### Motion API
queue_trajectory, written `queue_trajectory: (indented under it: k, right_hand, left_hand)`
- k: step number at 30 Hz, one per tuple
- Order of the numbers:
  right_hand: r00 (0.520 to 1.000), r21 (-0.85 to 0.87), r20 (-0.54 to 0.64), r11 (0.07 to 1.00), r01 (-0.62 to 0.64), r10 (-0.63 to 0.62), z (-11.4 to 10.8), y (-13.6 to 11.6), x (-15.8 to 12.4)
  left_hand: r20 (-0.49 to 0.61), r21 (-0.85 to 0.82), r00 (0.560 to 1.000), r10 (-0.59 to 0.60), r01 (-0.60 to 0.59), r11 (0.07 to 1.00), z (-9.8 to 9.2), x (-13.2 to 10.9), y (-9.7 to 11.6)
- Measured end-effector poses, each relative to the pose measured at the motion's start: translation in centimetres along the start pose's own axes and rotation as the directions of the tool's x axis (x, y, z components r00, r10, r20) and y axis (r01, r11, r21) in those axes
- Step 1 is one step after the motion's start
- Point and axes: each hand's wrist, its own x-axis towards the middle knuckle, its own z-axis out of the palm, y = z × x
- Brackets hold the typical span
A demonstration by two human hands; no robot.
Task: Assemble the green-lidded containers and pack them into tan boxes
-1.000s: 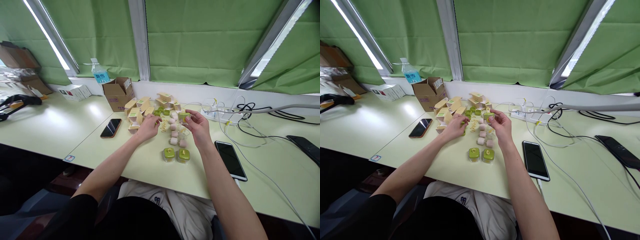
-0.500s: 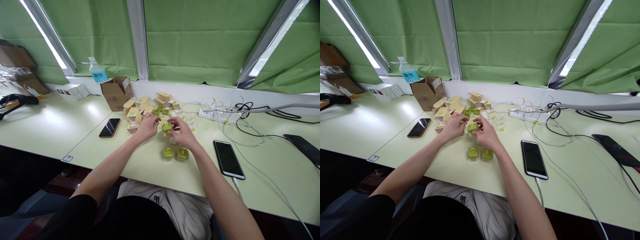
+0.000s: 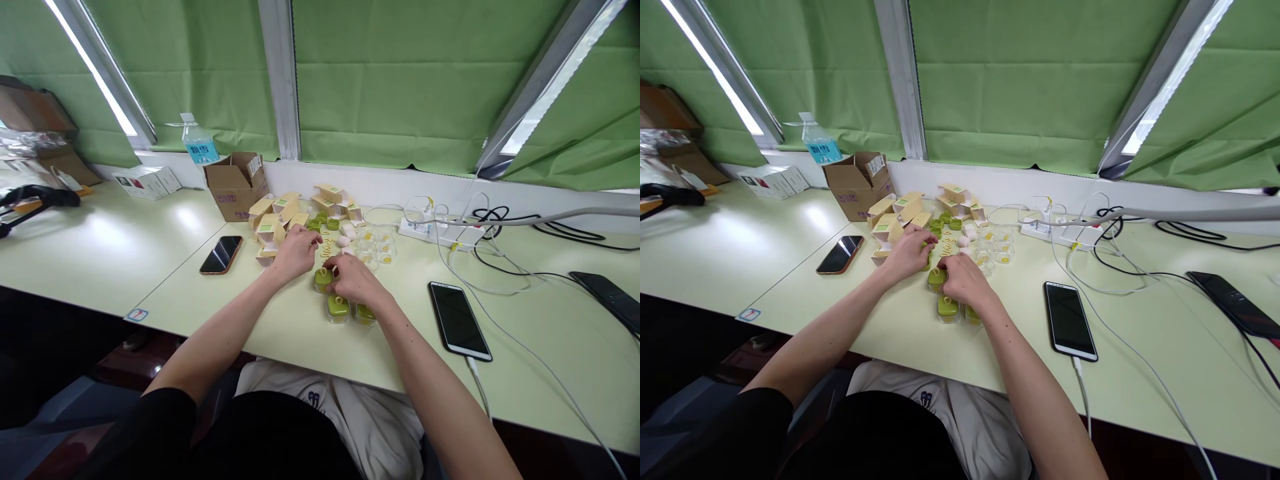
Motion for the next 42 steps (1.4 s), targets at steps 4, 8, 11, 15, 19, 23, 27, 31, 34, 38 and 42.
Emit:
queue_trajectory:
  k: [4, 8, 11, 15, 19, 23, 27, 31, 34, 38, 42]
  right_hand:
    - [1.0, -0.017, -0.006, 1.0, 0.002, -0.002, 0.1, 0.0, 0.0]
    - [0.997, 0.095, -0.066, 0.995, 0.037, -0.031, -0.4, 1.4, -0.1]
    - [0.967, 0.181, -0.246, 0.983, -0.02, 0.065, -1.8, 3.3, -0.9]
    - [0.861, 0.043, -0.401, 0.946, -0.322, 0.312, -3.9, 5.5, -2.2]
    - [0.822, -0.092, -0.362, 0.861, -0.5, 0.439, -4.4, 6.1, -2.5]
    - [0.841, -0.14, -0.322, 0.856, -0.497, 0.435, -3.8, 5.9, -2.1]
    - [0.866, -0.148, -0.335, 0.887, -0.438, 0.371, -3.3, 5.7, -1.7]
    - [0.907, -0.165, -0.344, 0.935, -0.315, 0.244, -2.8, 5.2, -1.1]
    - [0.935, -0.217, -0.311, 0.945, -0.244, 0.17, -2.2, 4.7, -0.3]
    - [0.978, -0.323, -0.205, 0.942, -0.092, 0.026, -1.2, 3.9, 1.1]
    - [0.992, -0.399, -0.105, 0.917, 0.027, -0.075, -0.8, 2.9, 2.9]
  left_hand:
    - [0.009, 0.01, 1.0, 0.003, -0.003, 1.0, 0.0, 0.0, 0.1]
    - [0.025, 0.03, 1.0, 0.009, -0.01, 1.0, -0.4, 0.0, 0.0]
    - [0.038, 0.081, 0.999, -0.012, 0.009, 0.997, -0.9, 0.1, -0.1]
    - [0.136, 0.197, 0.988, -0.077, 0.049, 0.979, -1.3, 0.0, 0.0]
    - [0.224, 0.293, 0.971, -0.084, 0.015, 0.956, -1.5, 0.0, 0.5]
    - [0.27, 0.376, 0.961, -0.059, -0.049, 0.925, -2.1, -0.1, 0.7]
    - [0.299, 0.469, 0.953, -0.053, -0.098, 0.878, -2.3, -0.2, 0.0]
    - [0.353, 0.424, 0.935, -0.03, -0.131, 0.896, -1.8, -0.3, -1.4]
    - [0.368, 0.319, 0.929, 0.029, -0.156, 0.935, -1.6, -0.2, -2.1]
    - [0.319, 0.209, 0.946, 0.063, -0.135, 0.969, -2.1, 0.0, -1.9]
    - [0.129, 0.055, 0.987, 0.098, -0.106, 0.993, -2.4, 0.2, -0.8]
